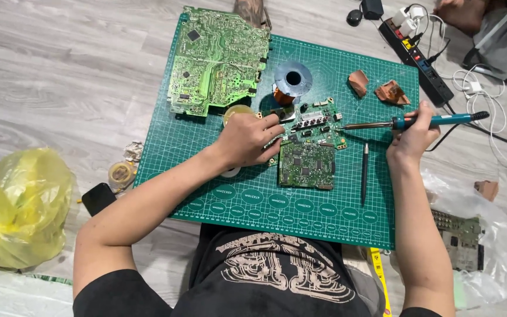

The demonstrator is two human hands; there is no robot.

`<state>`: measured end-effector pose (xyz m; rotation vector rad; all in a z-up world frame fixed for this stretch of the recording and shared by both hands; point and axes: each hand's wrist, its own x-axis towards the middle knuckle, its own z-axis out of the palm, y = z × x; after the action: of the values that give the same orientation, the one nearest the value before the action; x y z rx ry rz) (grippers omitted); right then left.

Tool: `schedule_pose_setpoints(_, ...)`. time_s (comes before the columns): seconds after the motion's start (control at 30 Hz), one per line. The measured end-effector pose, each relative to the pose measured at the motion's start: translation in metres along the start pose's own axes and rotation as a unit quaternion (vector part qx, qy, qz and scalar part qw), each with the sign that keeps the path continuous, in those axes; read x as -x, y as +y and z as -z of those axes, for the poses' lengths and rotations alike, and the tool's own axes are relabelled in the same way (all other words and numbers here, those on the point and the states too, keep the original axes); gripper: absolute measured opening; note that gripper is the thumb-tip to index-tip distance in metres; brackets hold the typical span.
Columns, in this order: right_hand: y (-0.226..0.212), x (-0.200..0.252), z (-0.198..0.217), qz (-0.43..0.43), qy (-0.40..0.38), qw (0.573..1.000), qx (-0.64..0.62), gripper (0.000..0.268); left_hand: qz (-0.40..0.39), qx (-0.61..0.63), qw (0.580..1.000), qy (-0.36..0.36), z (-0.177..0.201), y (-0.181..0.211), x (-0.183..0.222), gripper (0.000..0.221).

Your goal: Soldering electronic components onto a circuit board using a soldering iron and solder wire on a green cutting mat.

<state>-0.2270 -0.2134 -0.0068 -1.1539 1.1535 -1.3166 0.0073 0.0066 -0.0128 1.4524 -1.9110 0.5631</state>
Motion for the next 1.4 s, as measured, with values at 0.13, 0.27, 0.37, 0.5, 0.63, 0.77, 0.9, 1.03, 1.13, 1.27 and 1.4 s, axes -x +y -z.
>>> schedule_pose_setpoints(0.13,0.001,0.001,-0.001,0.002,-0.004,1.000,-0.009,0.028,-0.003,-0.004,1.000,-0.011,0.003,0.001,-0.001,0.012)
schedule_pose_setpoints(0.27,0.000,0.000,0.001,0.004,-0.019,1.000,-0.013,0.030,0.009,0.002,1.000,-0.016,0.002,0.002,-0.001,0.011)
schedule_pose_setpoints(0.37,-0.001,0.002,0.001,0.004,-0.032,0.999,-0.019,0.030,0.009,0.005,1.000,-0.022,0.003,0.002,-0.001,0.010)
schedule_pose_setpoints(0.5,-0.001,0.002,-0.001,0.004,-0.034,0.999,-0.005,0.030,0.010,0.000,1.000,-0.023,0.002,0.002,-0.001,0.011)
schedule_pose_setpoints(0.63,0.000,0.002,0.000,0.000,-0.032,0.999,-0.001,0.030,0.010,-0.001,1.000,-0.023,0.001,0.002,0.000,0.011)
schedule_pose_setpoints(0.77,0.001,0.000,0.002,0.002,-0.021,1.000,-0.010,0.030,0.010,0.001,1.000,-0.027,0.000,0.001,0.000,0.011)
schedule_pose_setpoints(0.9,0.006,-0.004,0.003,0.007,-0.025,0.999,-0.023,0.028,0.010,0.004,1.000,-0.026,0.000,0.001,0.000,0.010)
schedule_pose_setpoints(1.03,0.005,-0.004,0.003,0.013,-0.019,1.000,-0.018,0.030,0.006,0.003,1.000,-0.027,0.001,0.002,-0.001,0.010)
schedule_pose_setpoints(1.13,0.017,-0.014,0.007,0.014,-0.022,1.000,-0.010,0.029,0.010,0.007,1.000,-0.025,0.000,0.002,-0.001,0.011)
schedule_pose_setpoints(1.27,0.043,-0.037,0.008,0.084,0.033,0.995,-0.045,0.037,-0.002,-0.023,1.000,0.002,-0.003,0.000,-0.002,0.012)
schedule_pose_setpoints(1.4,0.043,-0.035,0.008,0.090,0.038,0.995,-0.031,0.035,0.003,-0.019,1.000,-0.011,-0.004,0.000,-0.001,0.014)
